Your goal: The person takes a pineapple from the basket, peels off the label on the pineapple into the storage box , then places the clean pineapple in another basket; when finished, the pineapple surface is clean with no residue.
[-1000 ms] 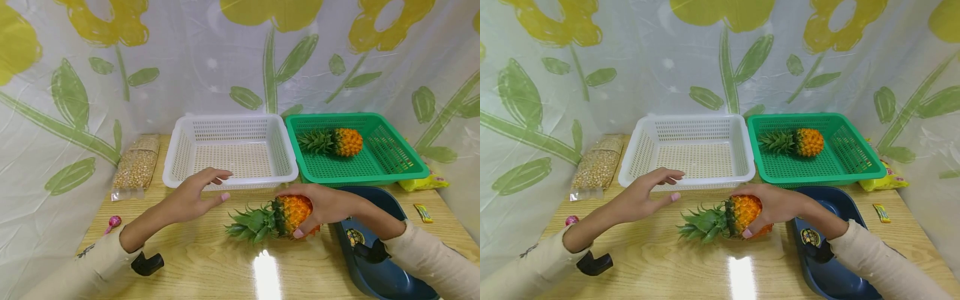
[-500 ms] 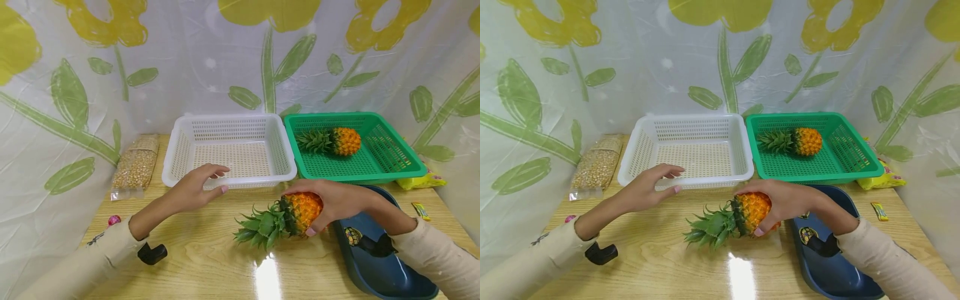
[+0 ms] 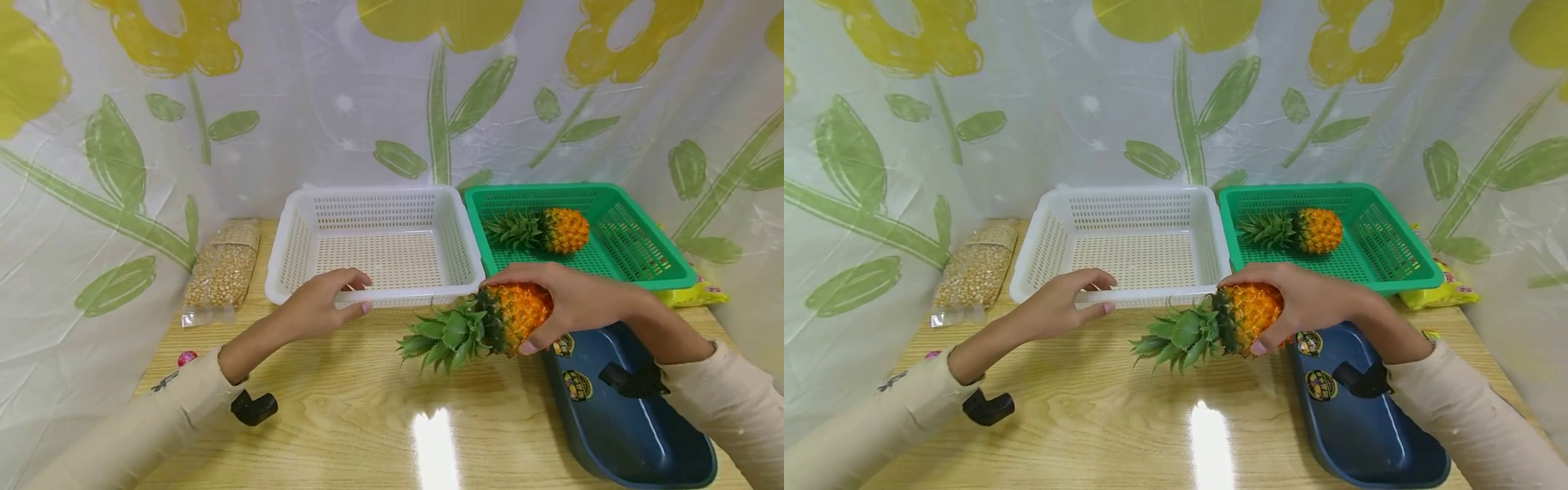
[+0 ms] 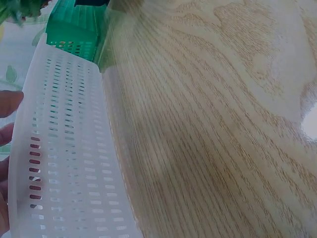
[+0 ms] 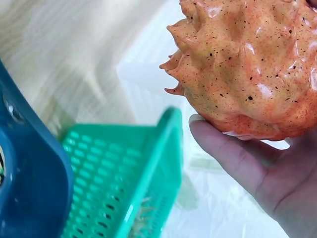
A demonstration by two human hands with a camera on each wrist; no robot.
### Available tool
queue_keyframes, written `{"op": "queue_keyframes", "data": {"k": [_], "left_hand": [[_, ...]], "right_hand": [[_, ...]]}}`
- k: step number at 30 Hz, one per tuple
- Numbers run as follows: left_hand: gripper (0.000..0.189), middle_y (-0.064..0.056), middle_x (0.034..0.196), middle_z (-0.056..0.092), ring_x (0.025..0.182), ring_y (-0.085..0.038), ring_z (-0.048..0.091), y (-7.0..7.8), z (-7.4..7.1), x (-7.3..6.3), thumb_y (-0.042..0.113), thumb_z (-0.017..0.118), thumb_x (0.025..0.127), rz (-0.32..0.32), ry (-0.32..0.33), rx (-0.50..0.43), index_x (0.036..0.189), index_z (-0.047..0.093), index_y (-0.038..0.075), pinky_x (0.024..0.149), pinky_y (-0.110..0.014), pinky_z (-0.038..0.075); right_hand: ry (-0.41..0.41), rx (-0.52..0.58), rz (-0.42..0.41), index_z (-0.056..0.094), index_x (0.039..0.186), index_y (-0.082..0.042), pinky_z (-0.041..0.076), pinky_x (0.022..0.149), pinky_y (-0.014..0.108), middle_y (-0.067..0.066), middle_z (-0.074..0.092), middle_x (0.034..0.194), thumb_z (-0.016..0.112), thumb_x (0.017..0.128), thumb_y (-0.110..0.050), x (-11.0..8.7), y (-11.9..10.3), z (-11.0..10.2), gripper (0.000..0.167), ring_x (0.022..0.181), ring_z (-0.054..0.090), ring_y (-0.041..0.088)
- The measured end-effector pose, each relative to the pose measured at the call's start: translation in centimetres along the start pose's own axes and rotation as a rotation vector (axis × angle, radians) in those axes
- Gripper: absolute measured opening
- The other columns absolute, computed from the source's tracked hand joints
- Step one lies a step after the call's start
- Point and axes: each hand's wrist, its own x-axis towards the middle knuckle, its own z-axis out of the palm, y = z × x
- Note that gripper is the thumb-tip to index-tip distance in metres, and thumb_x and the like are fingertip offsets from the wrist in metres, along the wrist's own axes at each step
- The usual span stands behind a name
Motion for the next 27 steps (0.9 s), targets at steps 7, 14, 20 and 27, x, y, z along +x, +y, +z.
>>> {"op": "queue_keyframes", "data": {"k": [7,14,20,27], "left_hand": [[0.037,-0.006,0.116,0.07,0.107,-0.025,0.067,-0.3,0.0,0.2,0.029,0.07,0.095,-0.039,0.006,-0.006,0.125,0.064,0.01,0.091,-0.046,0.054],[0.034,-0.006,0.117,0.071,0.108,-0.025,0.067,-0.2,-0.1,0.2,0.027,0.071,0.095,-0.032,-0.006,-0.008,0.124,0.065,0.011,0.092,-0.046,0.054],[0.03,-0.005,0.114,0.071,0.109,-0.024,0.066,-0.3,0.0,0.4,0.028,0.071,0.094,-0.05,-0.027,-0.025,0.12,0.066,0.013,0.094,-0.045,0.052],[0.02,0.001,0.106,0.071,0.102,-0.02,0.066,-0.2,-0.2,0.5,0.029,0.072,0.094,-0.072,-0.044,-0.039,0.11,0.068,0.017,0.09,-0.043,0.053]], "right_hand": [[0.037,-0.022,0.065,0.044,0.151,-0.018,0.057,0.07,0.031,0.006,0.05,0.14,0.085,0.081,-0.022,-0.6,0.1,-1.8,0.081,0.087,0.062,0.013],[0.069,-0.009,0.143,0.041,0.152,-0.02,0.057,0.069,0.032,0.008,0.056,0.135,0.084,0.082,-0.021,-1.1,0.6,-3.3,0.082,0.073,0.069,0.015],[0.055,-0.008,0.153,0.033,0.156,-0.015,0.056,0.063,0.033,0.003,0.073,0.077,0.08,0.086,-0.016,-1.5,1.2,-4.8,0.084,0.062,0.068,0.021],[0.137,-0.106,0.229,0.039,0.154,-0.023,0.05,0.059,0.031,0.006,0.06,0.079,0.084,0.083,-0.02,-2.0,2.2,-6.4,0.084,0.06,0.056,0.019]]}}
